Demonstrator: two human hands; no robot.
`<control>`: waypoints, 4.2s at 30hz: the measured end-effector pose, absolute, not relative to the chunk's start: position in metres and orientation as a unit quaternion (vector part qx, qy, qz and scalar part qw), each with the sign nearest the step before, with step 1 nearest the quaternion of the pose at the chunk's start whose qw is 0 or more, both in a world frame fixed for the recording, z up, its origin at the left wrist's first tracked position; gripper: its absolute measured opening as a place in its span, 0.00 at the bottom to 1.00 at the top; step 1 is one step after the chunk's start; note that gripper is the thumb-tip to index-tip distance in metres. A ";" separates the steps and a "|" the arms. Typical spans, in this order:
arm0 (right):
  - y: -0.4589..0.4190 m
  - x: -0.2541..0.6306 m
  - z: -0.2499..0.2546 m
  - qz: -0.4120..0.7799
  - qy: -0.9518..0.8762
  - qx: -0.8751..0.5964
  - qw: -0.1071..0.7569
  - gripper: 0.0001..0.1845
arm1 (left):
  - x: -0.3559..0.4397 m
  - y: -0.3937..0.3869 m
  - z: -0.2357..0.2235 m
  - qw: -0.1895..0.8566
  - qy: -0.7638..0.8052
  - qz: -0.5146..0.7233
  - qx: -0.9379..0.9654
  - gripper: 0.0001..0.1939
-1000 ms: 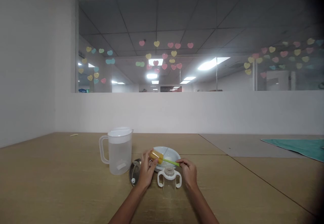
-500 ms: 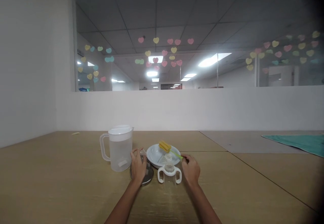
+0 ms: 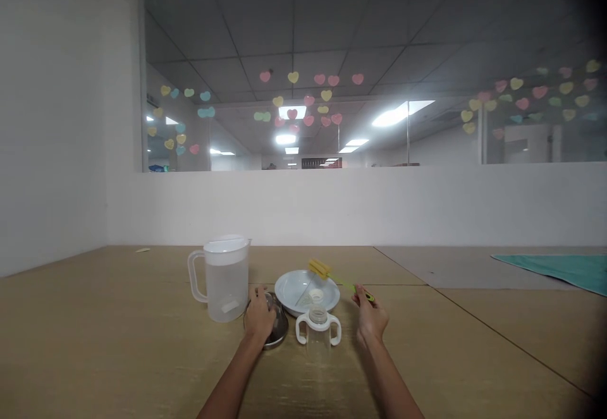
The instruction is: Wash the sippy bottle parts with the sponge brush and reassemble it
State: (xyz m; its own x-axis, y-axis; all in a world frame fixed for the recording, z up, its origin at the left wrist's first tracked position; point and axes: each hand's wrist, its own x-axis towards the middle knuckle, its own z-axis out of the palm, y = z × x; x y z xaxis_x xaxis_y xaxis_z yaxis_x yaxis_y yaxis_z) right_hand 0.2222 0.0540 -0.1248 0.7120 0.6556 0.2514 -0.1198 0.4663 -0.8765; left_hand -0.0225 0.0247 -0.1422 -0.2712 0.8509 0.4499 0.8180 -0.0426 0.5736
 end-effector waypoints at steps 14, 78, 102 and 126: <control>0.032 0.205 -0.118 0.165 -0.487 -0.457 0.726 0.33 | -0.026 0.027 -0.141 -0.097 0.674 0.389 0.621 0.22; 0.028 0.206 -0.121 0.110 -0.589 -0.501 0.624 0.35 | -0.017 0.014 -0.129 -0.113 0.692 0.238 0.672 0.14; 0.037 0.212 -0.121 0.236 -0.402 -0.483 0.741 0.34 | -0.005 0.018 -0.142 -0.052 0.514 0.386 0.764 0.21; 0.039 0.213 -0.121 0.290 -0.348 -0.460 0.764 0.34 | 0.004 0.022 -0.147 0.013 0.465 0.464 0.754 0.21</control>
State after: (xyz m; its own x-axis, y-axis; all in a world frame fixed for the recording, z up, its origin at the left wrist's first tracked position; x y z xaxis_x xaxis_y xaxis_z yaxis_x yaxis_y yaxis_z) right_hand 0.2126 0.0394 -0.1215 0.5902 0.7626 0.2647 -0.1237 0.4095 -0.9039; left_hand 0.0041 0.0223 -0.1467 0.1377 0.7129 0.6876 0.6889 -0.5677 0.4507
